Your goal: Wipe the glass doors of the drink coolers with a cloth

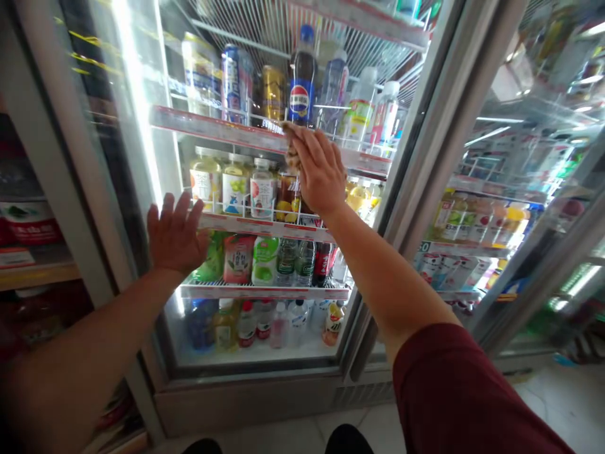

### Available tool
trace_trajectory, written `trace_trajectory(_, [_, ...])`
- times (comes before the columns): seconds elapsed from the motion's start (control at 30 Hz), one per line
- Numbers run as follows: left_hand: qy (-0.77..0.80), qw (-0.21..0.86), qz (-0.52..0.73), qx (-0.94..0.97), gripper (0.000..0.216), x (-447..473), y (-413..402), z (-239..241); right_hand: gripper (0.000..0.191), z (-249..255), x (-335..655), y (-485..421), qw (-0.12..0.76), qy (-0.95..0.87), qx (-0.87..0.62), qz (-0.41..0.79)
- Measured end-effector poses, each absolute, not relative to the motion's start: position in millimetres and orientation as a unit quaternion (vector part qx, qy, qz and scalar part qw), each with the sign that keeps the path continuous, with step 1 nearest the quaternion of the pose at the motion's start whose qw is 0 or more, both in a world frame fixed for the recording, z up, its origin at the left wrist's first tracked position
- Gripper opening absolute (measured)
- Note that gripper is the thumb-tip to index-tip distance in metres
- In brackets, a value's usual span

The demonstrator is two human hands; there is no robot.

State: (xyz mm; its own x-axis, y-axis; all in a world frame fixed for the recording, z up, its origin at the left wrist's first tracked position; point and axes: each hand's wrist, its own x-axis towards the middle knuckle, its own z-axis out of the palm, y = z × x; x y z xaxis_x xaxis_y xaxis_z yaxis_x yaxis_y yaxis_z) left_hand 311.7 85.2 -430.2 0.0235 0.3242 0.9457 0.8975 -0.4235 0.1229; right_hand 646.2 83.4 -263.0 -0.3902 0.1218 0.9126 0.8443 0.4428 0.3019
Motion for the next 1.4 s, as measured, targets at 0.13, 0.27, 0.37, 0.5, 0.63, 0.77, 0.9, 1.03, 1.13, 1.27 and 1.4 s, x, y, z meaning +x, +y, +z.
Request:
trace_trajectory(0.13, [-0.461, 0.309, -0.511, -0.656, 0.067, 313, 83, -430, 0.064, -297, 646, 70, 0.338, -0.794, -0.304, -0.405])
trace_trajectory(0.27, [-0.459, 0.311, -0.506, -0.661, 0.066, 313, 83, -430, 0.064, -293, 654, 68, 0.262, -0.830, -0.284, -0.402])
trace_trajectory(0.37, [-0.451, 0.321, -0.502, -0.665, 0.066, 310, 85, -431, 0.061, -278, 671, 76, 0.373, -0.755, -0.348, -0.411])
trace_trajectory(0.5, [-0.444, 0.335, -0.497, -0.666, 0.067, 308, 86, -432, 0.062, -299, 679, 78, 0.426, -0.715, -0.374, -0.410])
trace_trajectory(0.63, [-0.453, 0.328, -0.495, -0.665, 0.068, 308, 86, -432, 0.060, -325, 679, 67, 0.270, -0.824, -0.293, -0.403])
trace_trajectory(0.77, [-0.457, 0.336, -0.489, -0.663, 0.068, 308, 84, -431, 0.057, -300, 696, 72, 0.340, -0.784, -0.324, -0.407])
trace_trajectory(0.9, [-0.462, 0.319, -0.493, -0.665, 0.069, 309, 84, -430, 0.062, -294, 714, 82, 0.482, -0.684, -0.384, -0.390])
trace_trajectory(1.03, [-0.466, 0.299, -0.505, -0.662, 0.070, 311, 83, -428, 0.057, -329, 723, 71, 0.370, -0.773, -0.355, -0.375])
trace_trajectory(1.13, [-0.466, 0.299, -0.505, -0.662, 0.071, 312, 82, -427, 0.056, -330, 736, 68, 0.319, -0.805, -0.333, -0.373])
trace_trajectory(1.27, [-0.458, 0.326, -0.491, -0.665, 0.070, 310, 83, -429, 0.061, -314, 755, 82, 0.466, -0.675, -0.402, -0.406])
trace_trajectory(1.4, [-0.455, 0.340, -0.486, -0.664, 0.069, 307, 86, -431, 0.063, -354, 756, 81, 0.488, -0.634, -0.438, -0.409])
